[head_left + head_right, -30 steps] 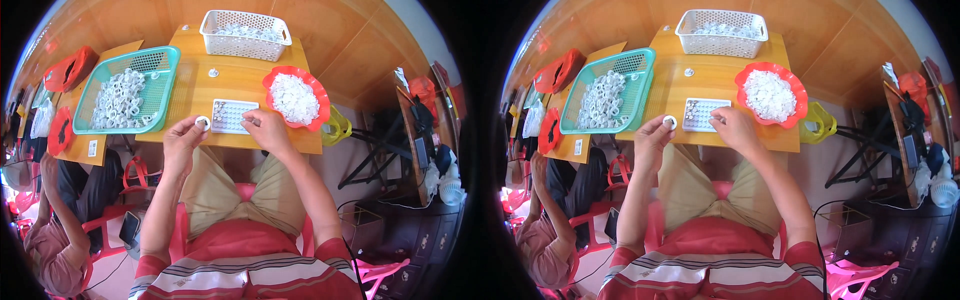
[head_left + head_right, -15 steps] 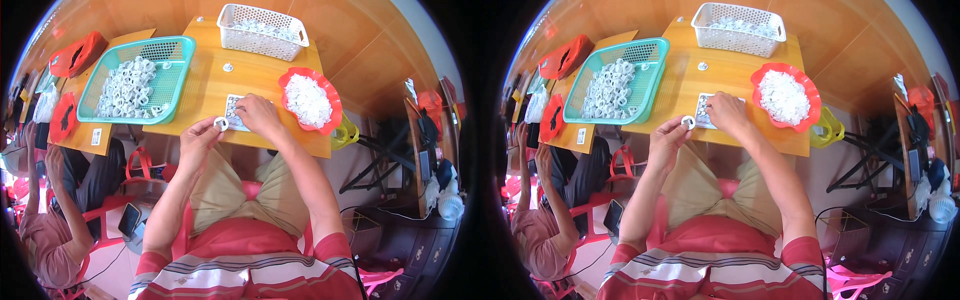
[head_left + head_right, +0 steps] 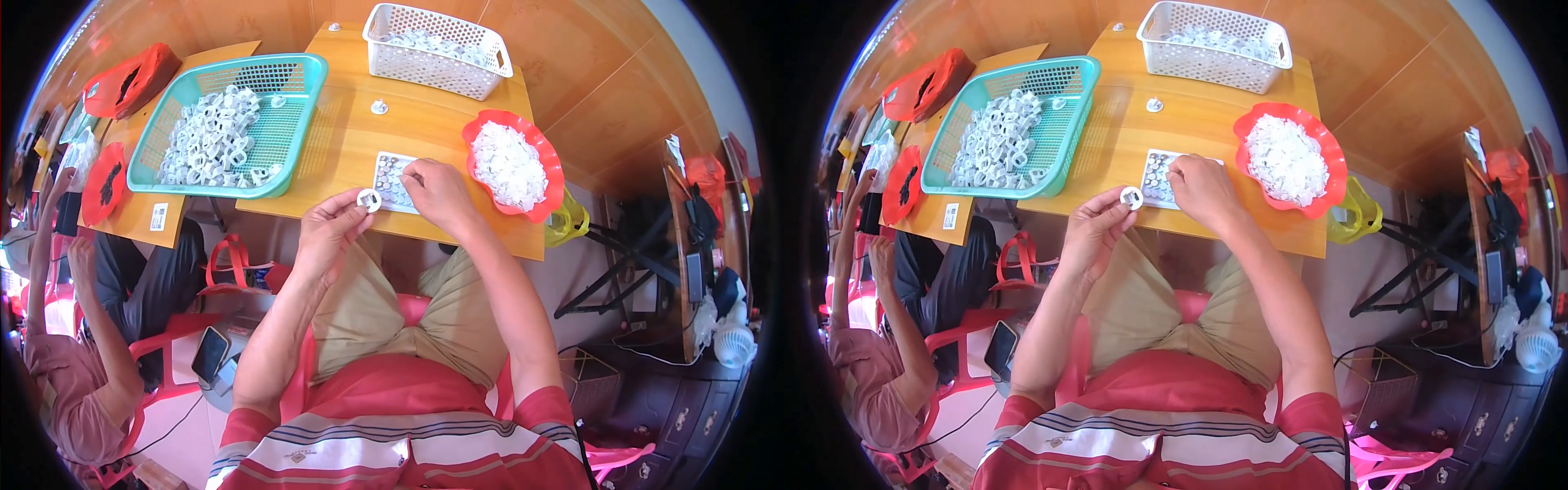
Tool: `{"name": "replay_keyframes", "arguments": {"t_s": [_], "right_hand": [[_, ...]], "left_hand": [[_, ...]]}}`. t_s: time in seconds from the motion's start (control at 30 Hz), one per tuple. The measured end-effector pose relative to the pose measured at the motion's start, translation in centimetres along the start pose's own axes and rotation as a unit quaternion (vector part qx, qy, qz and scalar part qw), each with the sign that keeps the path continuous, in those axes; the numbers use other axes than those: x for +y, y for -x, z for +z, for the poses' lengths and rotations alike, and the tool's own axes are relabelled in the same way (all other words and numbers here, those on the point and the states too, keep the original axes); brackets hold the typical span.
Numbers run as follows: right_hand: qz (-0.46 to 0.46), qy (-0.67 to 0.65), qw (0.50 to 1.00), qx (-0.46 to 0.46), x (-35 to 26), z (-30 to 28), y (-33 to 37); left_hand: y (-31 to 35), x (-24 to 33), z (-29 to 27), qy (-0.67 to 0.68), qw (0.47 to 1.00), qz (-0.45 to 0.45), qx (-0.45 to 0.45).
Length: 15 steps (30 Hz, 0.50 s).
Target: The person picks up a white plastic base and a metal component by hand, fits the metal piece into the base, and places the assembled unit into a white tray.
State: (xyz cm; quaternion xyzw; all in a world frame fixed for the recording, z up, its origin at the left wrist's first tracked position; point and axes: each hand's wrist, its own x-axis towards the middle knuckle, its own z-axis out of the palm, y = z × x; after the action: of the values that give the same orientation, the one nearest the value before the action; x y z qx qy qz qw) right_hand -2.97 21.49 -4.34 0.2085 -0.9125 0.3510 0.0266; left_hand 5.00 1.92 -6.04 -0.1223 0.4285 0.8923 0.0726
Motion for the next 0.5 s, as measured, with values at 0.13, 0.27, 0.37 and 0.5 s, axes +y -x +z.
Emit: {"name": "replay_keyframes", "arguments": {"t_s": [0.13,0.27,0.37,0.5], "right_hand": [[0.022,-0.096,0.994,0.037,0.6,0.1,1.3],[0.042,-0.155,0.987,0.031,0.9,-0.1,2.2],[0.093,-0.230,0.969,-0.005,0.4,-0.2,2.9],[0.070,-0.349,0.935,-0.002,-0.6,0.2,3.8]], "left_hand": [[0.1,0.0,0.1,-0.002,1.000,-0.008,-0.006],[0.1,-0.3,0.2,-0.005,1.000,-0.012,-0.009],[0.2,-0.4,0.4,-0.007,1.000,-0.007,-0.009],[0.4,-0.5,0.7,-0.011,1.000,-0.009,-0.012]]}}
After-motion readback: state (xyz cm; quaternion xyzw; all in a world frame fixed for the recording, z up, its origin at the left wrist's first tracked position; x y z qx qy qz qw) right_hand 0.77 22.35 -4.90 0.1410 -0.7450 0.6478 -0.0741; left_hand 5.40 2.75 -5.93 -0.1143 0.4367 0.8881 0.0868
